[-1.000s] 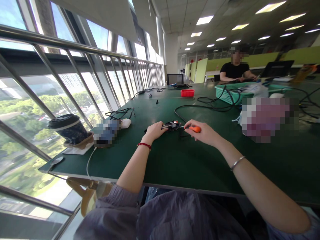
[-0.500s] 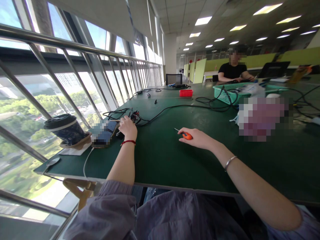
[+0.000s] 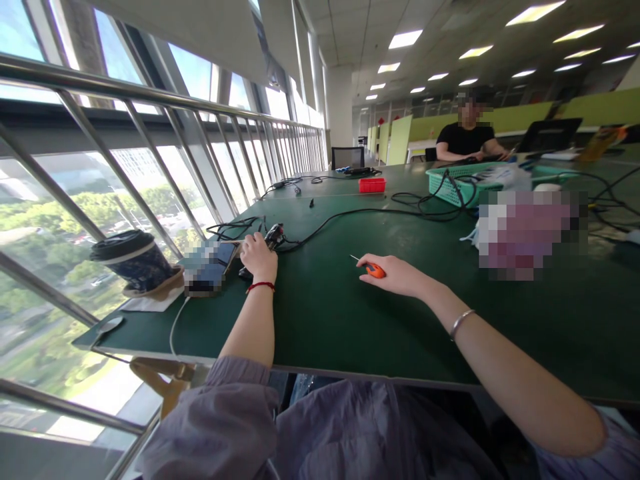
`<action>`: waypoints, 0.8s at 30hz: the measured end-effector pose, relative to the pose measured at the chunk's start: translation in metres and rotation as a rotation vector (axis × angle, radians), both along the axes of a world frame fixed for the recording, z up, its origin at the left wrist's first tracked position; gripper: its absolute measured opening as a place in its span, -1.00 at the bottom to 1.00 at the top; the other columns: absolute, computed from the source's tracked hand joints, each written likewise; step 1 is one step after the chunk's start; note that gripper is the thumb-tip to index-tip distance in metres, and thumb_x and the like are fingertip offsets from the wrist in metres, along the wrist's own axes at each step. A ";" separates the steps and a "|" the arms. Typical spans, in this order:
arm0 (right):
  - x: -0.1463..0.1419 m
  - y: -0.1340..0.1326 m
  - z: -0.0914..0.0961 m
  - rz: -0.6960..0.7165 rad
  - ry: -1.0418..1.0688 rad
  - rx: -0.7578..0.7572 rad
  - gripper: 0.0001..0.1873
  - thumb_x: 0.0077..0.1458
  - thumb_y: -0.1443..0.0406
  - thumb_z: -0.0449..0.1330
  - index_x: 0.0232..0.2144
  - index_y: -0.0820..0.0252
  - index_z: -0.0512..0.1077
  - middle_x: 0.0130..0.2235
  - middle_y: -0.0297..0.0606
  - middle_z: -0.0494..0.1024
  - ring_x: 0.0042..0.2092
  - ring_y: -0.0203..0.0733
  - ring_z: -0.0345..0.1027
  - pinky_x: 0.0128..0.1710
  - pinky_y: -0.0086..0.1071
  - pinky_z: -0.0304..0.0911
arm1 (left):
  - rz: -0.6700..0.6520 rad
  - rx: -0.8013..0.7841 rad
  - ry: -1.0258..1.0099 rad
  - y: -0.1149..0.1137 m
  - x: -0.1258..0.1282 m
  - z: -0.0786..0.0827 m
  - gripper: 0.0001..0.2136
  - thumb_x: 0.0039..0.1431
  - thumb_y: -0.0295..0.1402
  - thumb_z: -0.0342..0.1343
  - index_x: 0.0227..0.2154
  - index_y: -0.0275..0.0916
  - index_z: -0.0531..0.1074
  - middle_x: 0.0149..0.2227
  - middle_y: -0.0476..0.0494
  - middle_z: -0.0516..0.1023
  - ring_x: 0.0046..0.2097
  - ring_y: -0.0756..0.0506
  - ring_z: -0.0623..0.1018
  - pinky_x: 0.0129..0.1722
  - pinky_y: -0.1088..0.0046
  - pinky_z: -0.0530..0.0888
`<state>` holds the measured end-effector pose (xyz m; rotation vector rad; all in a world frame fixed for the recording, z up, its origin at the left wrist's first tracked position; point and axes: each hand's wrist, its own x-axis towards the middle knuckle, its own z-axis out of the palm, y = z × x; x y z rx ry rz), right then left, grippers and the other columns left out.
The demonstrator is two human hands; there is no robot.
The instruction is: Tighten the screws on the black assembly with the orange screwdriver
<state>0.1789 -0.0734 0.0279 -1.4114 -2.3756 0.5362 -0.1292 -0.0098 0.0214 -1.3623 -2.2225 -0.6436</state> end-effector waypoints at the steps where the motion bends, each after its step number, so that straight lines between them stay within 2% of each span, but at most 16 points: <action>1: 0.000 0.000 0.000 -0.004 -0.002 0.016 -0.56 0.12 0.04 0.07 0.01 0.03 0.37 -0.14 -0.19 0.48 -0.29 -0.19 0.38 -0.32 -0.32 0.28 | -0.015 0.022 -0.004 0.000 0.000 0.001 -0.73 0.10 -0.50 0.01 -0.11 -0.28 0.33 -0.05 -0.31 0.40 0.00 -0.29 0.44 -0.12 0.22 0.46; 5: 0.001 0.002 0.000 -0.051 0.024 0.111 -0.64 0.12 0.16 0.08 -0.03 0.06 0.36 -0.14 -0.20 0.49 -0.27 -0.16 0.40 -0.31 -0.31 0.29 | -0.106 0.096 0.029 -0.004 0.008 0.009 -0.75 0.11 -0.46 0.00 -0.12 -0.25 0.35 -0.07 -0.29 0.41 -0.03 -0.29 0.44 -0.10 0.22 0.42; 8: 0.004 0.007 0.000 -0.140 0.111 0.199 -0.67 0.11 0.22 0.08 -0.04 0.08 0.34 -0.10 -0.18 0.49 -0.21 -0.11 0.41 -0.28 -0.26 0.32 | -0.260 0.065 0.061 -0.008 0.025 0.015 -0.76 0.13 -0.43 0.01 -0.13 -0.22 0.38 -0.07 -0.26 0.41 -0.01 -0.27 0.44 -0.10 0.26 0.41; 12: 0.011 0.014 -0.002 -0.267 0.266 0.332 -0.65 0.10 0.28 0.07 -0.03 0.10 0.31 -0.03 -0.15 0.47 -0.11 -0.07 0.41 -0.16 -0.21 0.32 | -0.608 -0.073 0.124 -0.015 0.064 0.013 -0.72 0.11 -0.39 0.07 -0.08 -0.17 0.40 -0.06 -0.20 0.43 -0.02 -0.21 0.46 -0.09 0.33 0.38; 14: 0.015 0.018 -0.003 -0.347 0.321 0.403 -0.65 0.08 0.32 0.06 -0.03 0.12 0.31 -0.01 -0.14 0.47 -0.06 -0.05 0.39 -0.11 -0.21 0.30 | -0.836 -0.130 0.174 -0.018 0.088 0.008 -0.71 0.13 -0.39 0.08 -0.06 -0.16 0.41 -0.06 -0.16 0.45 -0.03 -0.18 0.47 -0.04 0.33 0.35; 17: 0.023 0.021 -0.002 -0.488 0.373 0.461 -0.64 0.07 0.33 0.06 -0.04 0.13 0.31 -0.04 -0.13 0.49 -0.03 -0.03 0.39 -0.08 -0.22 0.28 | -1.099 -0.139 0.211 -0.021 0.120 -0.002 -0.71 0.18 -0.35 0.09 -0.02 -0.16 0.40 -0.08 -0.12 0.49 -0.02 -0.14 0.48 0.05 0.30 0.30; 21: 0.030 0.024 -0.003 -0.565 0.335 0.373 -0.66 0.07 0.30 0.07 -0.06 0.12 0.32 -0.12 -0.16 0.53 -0.09 -0.05 0.41 -0.11 -0.25 0.27 | -1.200 -0.138 0.258 -0.020 0.140 -0.011 -0.69 0.24 -0.34 0.08 0.04 -0.18 0.37 -0.05 -0.14 0.53 0.02 -0.14 0.46 0.12 0.26 0.25; 24: 0.030 0.026 -0.006 -0.571 0.228 0.254 -0.66 0.07 0.31 0.09 -0.06 0.14 0.34 -0.13 -0.15 0.52 -0.13 -0.05 0.42 -0.16 -0.27 0.27 | -1.086 -0.093 0.236 -0.013 0.134 -0.013 -0.69 0.26 -0.37 0.05 0.06 -0.21 0.36 0.04 -0.15 0.50 0.08 -0.15 0.42 0.17 0.26 0.21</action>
